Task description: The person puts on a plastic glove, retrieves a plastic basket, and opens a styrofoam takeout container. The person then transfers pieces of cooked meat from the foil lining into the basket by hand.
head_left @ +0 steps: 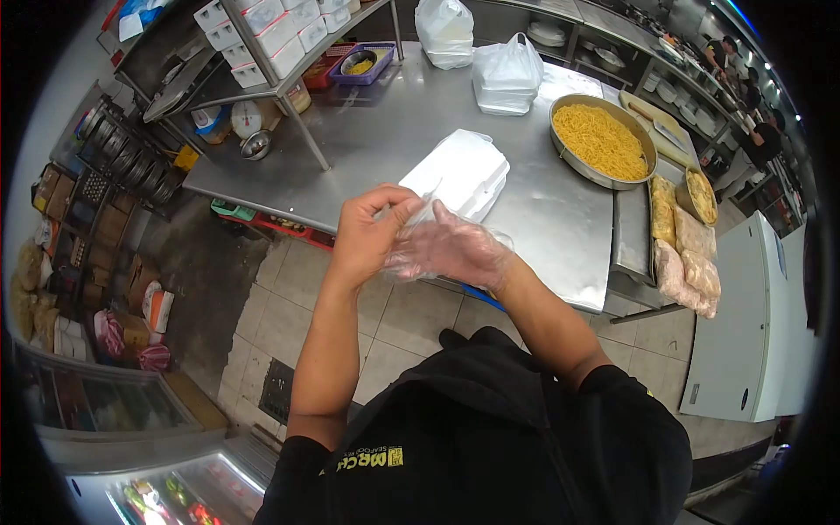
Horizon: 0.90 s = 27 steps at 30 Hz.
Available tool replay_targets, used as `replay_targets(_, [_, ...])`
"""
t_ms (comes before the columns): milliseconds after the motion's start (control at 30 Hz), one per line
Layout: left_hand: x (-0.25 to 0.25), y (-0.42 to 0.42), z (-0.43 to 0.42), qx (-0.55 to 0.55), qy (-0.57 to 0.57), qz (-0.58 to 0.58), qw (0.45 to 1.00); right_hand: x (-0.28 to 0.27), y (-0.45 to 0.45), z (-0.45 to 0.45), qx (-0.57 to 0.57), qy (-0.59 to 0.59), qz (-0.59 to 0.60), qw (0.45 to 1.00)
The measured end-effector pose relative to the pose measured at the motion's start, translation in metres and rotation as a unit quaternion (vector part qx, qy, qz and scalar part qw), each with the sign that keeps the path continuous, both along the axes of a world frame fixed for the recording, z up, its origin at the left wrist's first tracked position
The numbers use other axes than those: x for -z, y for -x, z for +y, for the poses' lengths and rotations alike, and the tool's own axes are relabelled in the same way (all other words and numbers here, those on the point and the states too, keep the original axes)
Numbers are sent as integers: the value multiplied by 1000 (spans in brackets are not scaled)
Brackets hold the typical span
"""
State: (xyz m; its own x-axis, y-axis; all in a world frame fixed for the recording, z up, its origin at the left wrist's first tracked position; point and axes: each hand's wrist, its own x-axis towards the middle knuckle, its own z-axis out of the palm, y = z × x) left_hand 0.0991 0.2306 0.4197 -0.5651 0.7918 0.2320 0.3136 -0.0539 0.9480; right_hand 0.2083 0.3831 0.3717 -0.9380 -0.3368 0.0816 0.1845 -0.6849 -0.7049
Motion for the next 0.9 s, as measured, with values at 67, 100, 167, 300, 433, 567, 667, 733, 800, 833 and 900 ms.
replay_targets(67, [-2,-9,6,-208,-41,246,946,19,11,3,37,-10,-77,996])
replay_targets(100, [-5,-21,8,-206,-39,247,946,16,11,0,38,-8,-76,996])
replay_targets(167, [-10,-56,9,-226,-12,239,944,7,13,-6,200,-187,-76,959])
replay_targets(300, [29,-90,16,-141,6,317,938,92,62,8,370,-506,64,776])
replay_targets(433, [55,-76,16,-181,22,308,934,44,48,-1,482,-704,77,516])
replay_targets(567, [55,-80,13,-166,34,315,934,39,54,-4,493,-789,145,338])
replay_targets(667, [53,-84,9,-149,67,330,930,36,53,-7,430,-840,147,297])
replay_targets(733, [51,-85,7,-143,62,328,932,35,49,-9,446,-831,172,285])
replay_targets(800, [50,-87,6,-137,55,326,934,29,47,-8,463,-821,197,271])
replay_targets(833, [50,-89,7,-126,48,315,939,24,46,-7,399,-825,162,365])
replay_targets(900, [51,-93,9,-114,40,306,944,15,40,-8,394,-807,144,415])
